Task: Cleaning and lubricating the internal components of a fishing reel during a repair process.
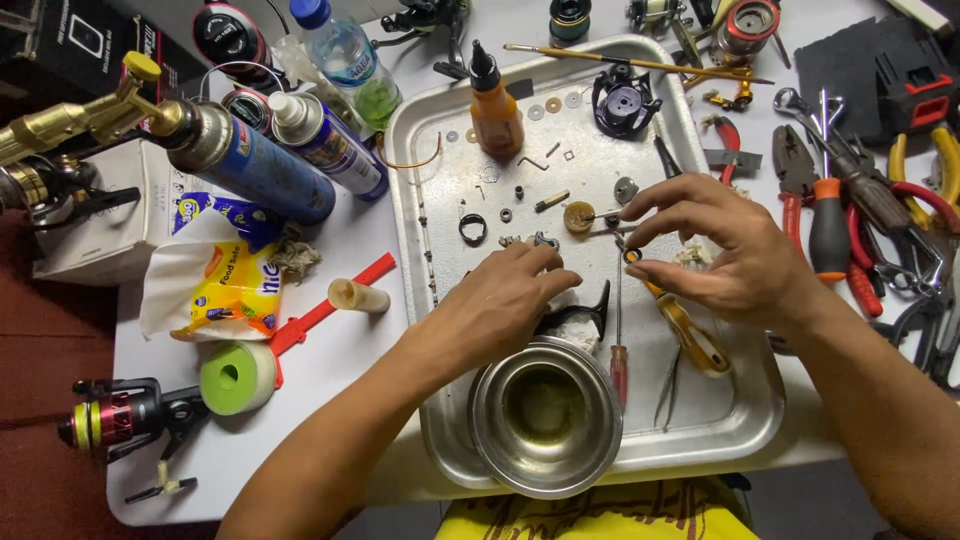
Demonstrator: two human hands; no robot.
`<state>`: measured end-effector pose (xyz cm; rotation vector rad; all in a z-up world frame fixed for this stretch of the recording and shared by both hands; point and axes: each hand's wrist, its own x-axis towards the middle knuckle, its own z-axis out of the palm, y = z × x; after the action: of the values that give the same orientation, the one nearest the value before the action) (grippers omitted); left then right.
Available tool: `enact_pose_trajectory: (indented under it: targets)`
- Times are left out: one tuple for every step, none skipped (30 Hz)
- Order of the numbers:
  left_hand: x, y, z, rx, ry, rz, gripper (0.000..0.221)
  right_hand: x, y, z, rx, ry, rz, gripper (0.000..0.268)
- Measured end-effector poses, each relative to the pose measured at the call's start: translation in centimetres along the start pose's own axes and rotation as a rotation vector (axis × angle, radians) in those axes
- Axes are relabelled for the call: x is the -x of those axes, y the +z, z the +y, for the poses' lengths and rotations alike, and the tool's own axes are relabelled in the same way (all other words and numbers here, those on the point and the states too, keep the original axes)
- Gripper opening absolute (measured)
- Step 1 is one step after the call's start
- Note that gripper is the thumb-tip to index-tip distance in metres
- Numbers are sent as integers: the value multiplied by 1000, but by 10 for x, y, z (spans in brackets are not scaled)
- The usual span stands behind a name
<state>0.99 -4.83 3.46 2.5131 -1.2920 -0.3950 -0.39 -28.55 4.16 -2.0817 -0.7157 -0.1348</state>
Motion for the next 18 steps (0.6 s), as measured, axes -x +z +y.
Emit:
enact_pose_trajectory:
  targets:
    - [-3, -2, 2, -5, -3, 0, 37, 1, 0, 0, -3, -5, 2, 22]
    - [-5, -3, 3, -13, -5, -51, 25, 2, 0, 1, 8, -14, 5, 21]
    - [-8, -5, 4, -22, -6, -103, 18, 2, 1, 2, 19, -23, 8, 21]
    - [-9, -2, 4, -24, -6, -104, 18, 3, -1, 1, 18, -23, 10, 21]
    - [-9, 0, 4, -85, 34, -96, 12, 3, -2, 0, 1, -3, 13, 21]
    - [-10, 3, 4, -145, 76, -90, 10, 4, -3, -1, -15, 20, 15, 20]
    - [-12, 1, 4, -144, 76, -92, 10, 4, -4, -1, -17, 22, 16, 20]
    - [-14, 0, 5, -174, 73, -133, 12, 3, -5, -1, -29, 0, 29, 21]
    - [-16, -2, 5, -204, 70, -173, 15, 3, -5, -2, -41, -22, 42, 21]
    - [-19, -2, 4, -204, 69, -174, 15, 3, -6, -1, -43, -22, 43, 21]
    - [-21, -1, 3, -252, 99, -186, 15, 4, -6, 0, -29, -15, 33, 21]
    - [-23, -1, 1, -299, 128, -198, 16, 4, -6, 0, -16, -6, 23, 21]
    - [-26, -1, 0, -299, 126, -200, 16, 4, -6, -1, -19, -6, 22, 21]
    - [-29, -1, -1, -323, 162, -220, 15, 4, -7, -1, -25, -3, 29, 22]
    - [-32, -1, -2, -347, 198, -241, 14, 3, -7, -2, -32, -1, 36, 22]
    - [-35, -2, -3, -345, 196, -240, 14, 4, -7, 0, -33, -1, 33, 22]
    - [-38, -2, -3, -362, 230, -258, 15, 6, -7, 1, -28, -2, 35, 22]
    - [-40, -2, -4, -380, 262, -276, 17, 6, -8, 3, -23, -6, 37, 22]
